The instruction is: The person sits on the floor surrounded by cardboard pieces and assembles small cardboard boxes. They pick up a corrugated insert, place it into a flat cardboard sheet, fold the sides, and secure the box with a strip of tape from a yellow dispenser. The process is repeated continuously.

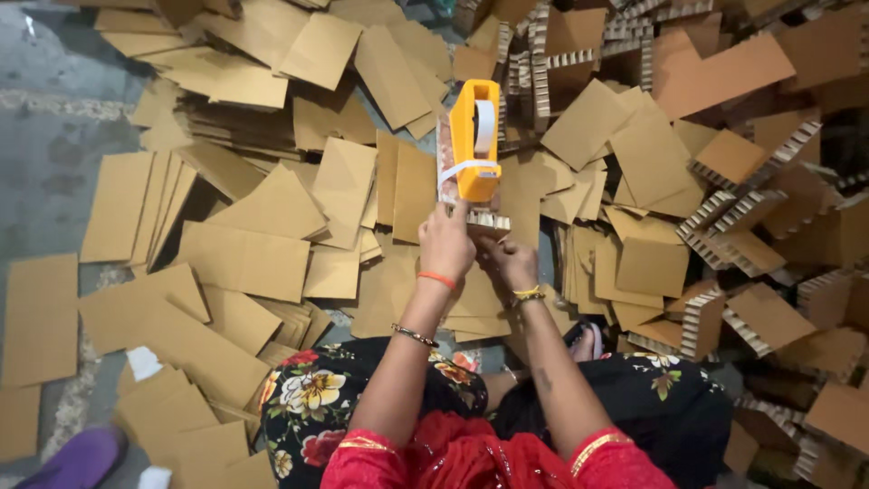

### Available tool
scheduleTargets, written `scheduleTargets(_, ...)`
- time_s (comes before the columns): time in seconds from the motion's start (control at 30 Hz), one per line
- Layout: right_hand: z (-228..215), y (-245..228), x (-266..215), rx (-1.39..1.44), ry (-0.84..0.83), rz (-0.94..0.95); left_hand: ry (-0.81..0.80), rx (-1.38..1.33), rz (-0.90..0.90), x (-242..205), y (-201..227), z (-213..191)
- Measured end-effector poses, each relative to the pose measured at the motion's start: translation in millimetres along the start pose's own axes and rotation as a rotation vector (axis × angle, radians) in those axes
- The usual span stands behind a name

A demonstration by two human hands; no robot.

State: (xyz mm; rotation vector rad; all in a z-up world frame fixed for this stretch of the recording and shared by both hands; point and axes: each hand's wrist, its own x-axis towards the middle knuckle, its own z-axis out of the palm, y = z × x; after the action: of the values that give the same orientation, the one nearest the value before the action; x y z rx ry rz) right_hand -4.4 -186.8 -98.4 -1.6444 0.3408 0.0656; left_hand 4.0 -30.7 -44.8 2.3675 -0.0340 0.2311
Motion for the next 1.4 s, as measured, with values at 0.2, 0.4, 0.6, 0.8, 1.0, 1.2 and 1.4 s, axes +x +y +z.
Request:
scheduleTargets(0.2,-13.4,-45.0,8.7,-0.864,0.108,-0.73,-0.013,0.028,-0.024,1.9,1.4,-0.9)
scheduleTargets(0.4,-17.6,-40.6,122.8,-0.099,-0.39,0.123,0.02,0.026,0.026,5.8,-6.1,11.3)
scheduleTargets(0.6,-14.6,-35.8,153.9,-0.587,-0.254,-0.117,0.023,-0.063,0.031,11.6,-10.7,16.8)
scheduleTargets(0.8,-44.4,-50.0,126.8,-0.693,-0.505,-0.012,0.091,-0.237,0.285,-7.2,17.6,6.9)
scheduleTargets(1.0,-133.5,-34.2,52.0,-0.457,-0.365,0.177,0.002,-0.358,0.545,-40.6,64.5,3.1)
scheduleTargets(1.2,-197.2,-79.0,-28.4,0.104,-0.421,0.288,-0.032,-0.472,0.816,-57.2,108.8,-25.6)
scheduleTargets(1.4,-186.4,-131.4,-55.4,-0.726,-0.455,0.172,-0.216,-0.552,0.521,-20.6,59.3,-77.0)
